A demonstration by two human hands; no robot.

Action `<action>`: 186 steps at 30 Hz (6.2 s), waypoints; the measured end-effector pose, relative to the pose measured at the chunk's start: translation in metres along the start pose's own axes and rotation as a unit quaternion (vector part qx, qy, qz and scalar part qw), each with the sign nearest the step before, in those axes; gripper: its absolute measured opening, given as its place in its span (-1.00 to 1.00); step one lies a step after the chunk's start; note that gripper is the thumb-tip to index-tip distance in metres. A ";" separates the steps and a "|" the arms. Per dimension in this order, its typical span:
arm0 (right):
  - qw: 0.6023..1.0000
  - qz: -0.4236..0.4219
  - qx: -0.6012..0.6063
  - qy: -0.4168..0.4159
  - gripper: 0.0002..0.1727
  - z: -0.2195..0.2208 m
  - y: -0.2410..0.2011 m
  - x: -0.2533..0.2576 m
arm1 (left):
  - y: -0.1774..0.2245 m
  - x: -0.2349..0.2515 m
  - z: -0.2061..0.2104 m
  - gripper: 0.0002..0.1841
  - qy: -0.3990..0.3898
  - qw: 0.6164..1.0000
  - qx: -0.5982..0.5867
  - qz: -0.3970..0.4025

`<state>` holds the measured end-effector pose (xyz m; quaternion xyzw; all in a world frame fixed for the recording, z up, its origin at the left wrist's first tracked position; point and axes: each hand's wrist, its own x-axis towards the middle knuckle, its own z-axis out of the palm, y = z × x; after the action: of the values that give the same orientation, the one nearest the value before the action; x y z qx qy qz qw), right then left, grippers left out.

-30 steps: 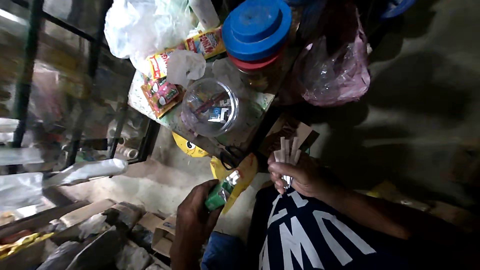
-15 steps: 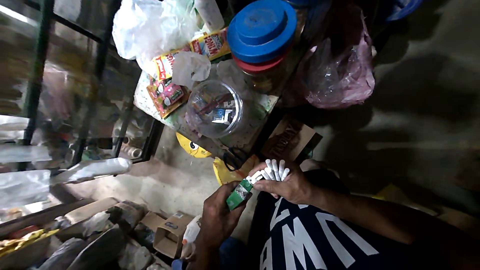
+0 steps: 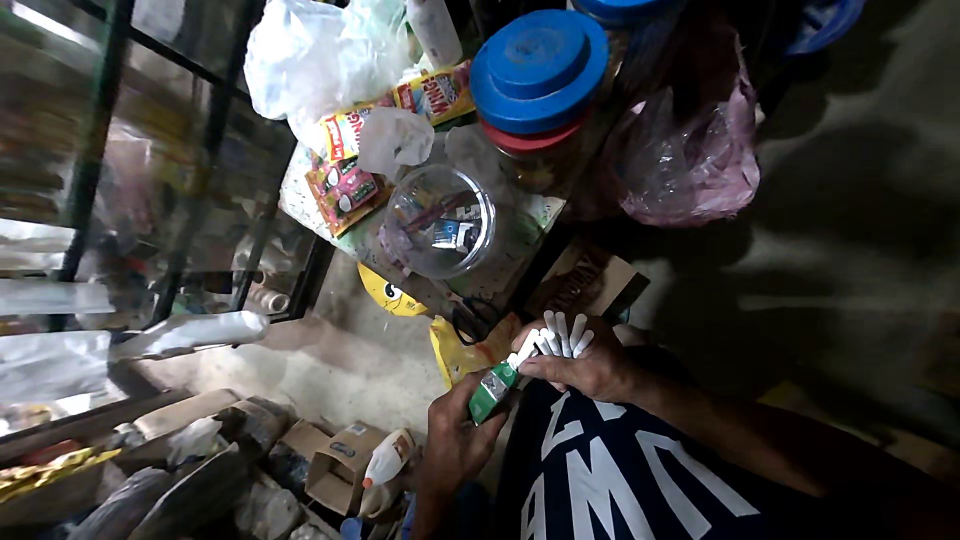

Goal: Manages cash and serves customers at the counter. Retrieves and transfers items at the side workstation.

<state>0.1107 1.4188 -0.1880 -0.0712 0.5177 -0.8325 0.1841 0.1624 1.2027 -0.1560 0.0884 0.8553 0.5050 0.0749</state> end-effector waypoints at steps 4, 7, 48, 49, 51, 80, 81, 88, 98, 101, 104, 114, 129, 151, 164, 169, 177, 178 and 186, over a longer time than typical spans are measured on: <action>1.000 -0.011 -0.016 0.009 -0.87 -0.004 -0.009 0.004 | -0.005 -0.003 0.004 -0.70 0.004 1.000 -0.019 -0.012; 0.999 -0.024 -0.026 0.007 -0.81 -0.005 -0.012 0.006 | -0.006 -0.001 0.007 -0.71 0.010 1.000 -0.027 -0.007; 0.987 0.147 0.037 -0.048 -0.89 -0.016 0.003 -0.050 | -0.049 -0.007 0.017 -0.60 0.202 0.948 -0.242 0.032; 0.991 0.129 0.010 -0.028 -0.88 -0.011 0.000 -0.042 | -0.050 -0.010 0.015 -0.58 0.196 0.954 -0.228 0.023; 0.992 0.102 -0.075 0.006 -0.83 0.002 -0.013 -0.020 | -0.052 -0.015 0.012 -0.50 0.168 0.966 -0.198 -0.011; 0.919 0.158 -0.362 -0.010 -0.84 0.077 -0.027 0.061 | -0.063 -0.010 -0.021 -0.31 0.208 0.947 0.230 0.088; 0.917 0.157 -0.368 -0.014 -0.83 0.078 -0.027 0.062 | -0.064 -0.011 -0.022 -0.30 0.210 0.946 0.230 0.091; 0.917 0.126 -0.378 -0.023 -0.89 0.093 -0.024 0.063 | -0.053 -0.002 -0.019 -0.31 0.224 0.949 0.201 0.093; 0.922 0.097 -0.371 0.051 -0.92 0.083 -0.043 0.057 | -0.068 -0.020 -0.023 -0.33 0.179 0.966 0.171 0.077; 0.927 0.119 -0.352 0.046 -0.92 0.085 -0.034 0.049 | -0.054 -0.011 -0.020 -0.27 0.177 0.965 0.167 0.093; 0.929 0.091 -0.356 0.036 -0.92 0.088 -0.029 0.044 | -0.038 0.002 -0.011 -0.37 0.178 0.965 0.154 0.120; 0.921 0.051 -0.384 0.052 -0.90 0.074 -0.058 0.046 | -0.053 -0.008 -0.014 -0.34 0.151 0.972 0.138 0.113; 0.926 0.038 -0.354 0.126 -0.89 0.038 -0.081 0.044 | -0.094 -0.036 -0.021 -0.59 0.181 0.980 -0.058 0.061; 0.866 -0.078 -0.451 0.199 -0.71 0.030 -0.121 0.092 | -0.089 -0.045 -0.054 -0.81 0.361 0.917 -0.166 0.031; 0.968 0.106 -0.227 0.005 -0.88 0.052 -0.045 0.067 | -0.094 -0.031 -0.016 -0.79 0.340 0.899 -0.274 0.036; 0.977 0.076 -0.195 -0.039 -0.81 0.071 -0.040 0.055 | -0.089 -0.046 -0.013 -0.78 0.314 0.919 -0.236 0.037; 0.937 0.069 -0.326 -0.109 -0.88 0.062 -0.043 0.029 | -0.071 -0.082 0.011 -0.77 0.287 0.930 -0.221 0.060; 0.933 0.065 -0.334 -0.116 -0.88 0.060 -0.042 0.023 | -0.067 -0.088 0.017 -0.76 0.286 0.931 -0.218 0.062; 0.915 0.047 -0.375 -0.142 -0.93 0.035 -0.034 -0.045 | -0.042 -0.139 0.068 -0.73 0.272 0.948 -0.165 0.027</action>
<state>0.1552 1.4198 -0.1388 -0.2282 0.7630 -0.5485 0.2547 0.3098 1.2095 -0.2198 -0.0430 0.7456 0.6455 -0.1601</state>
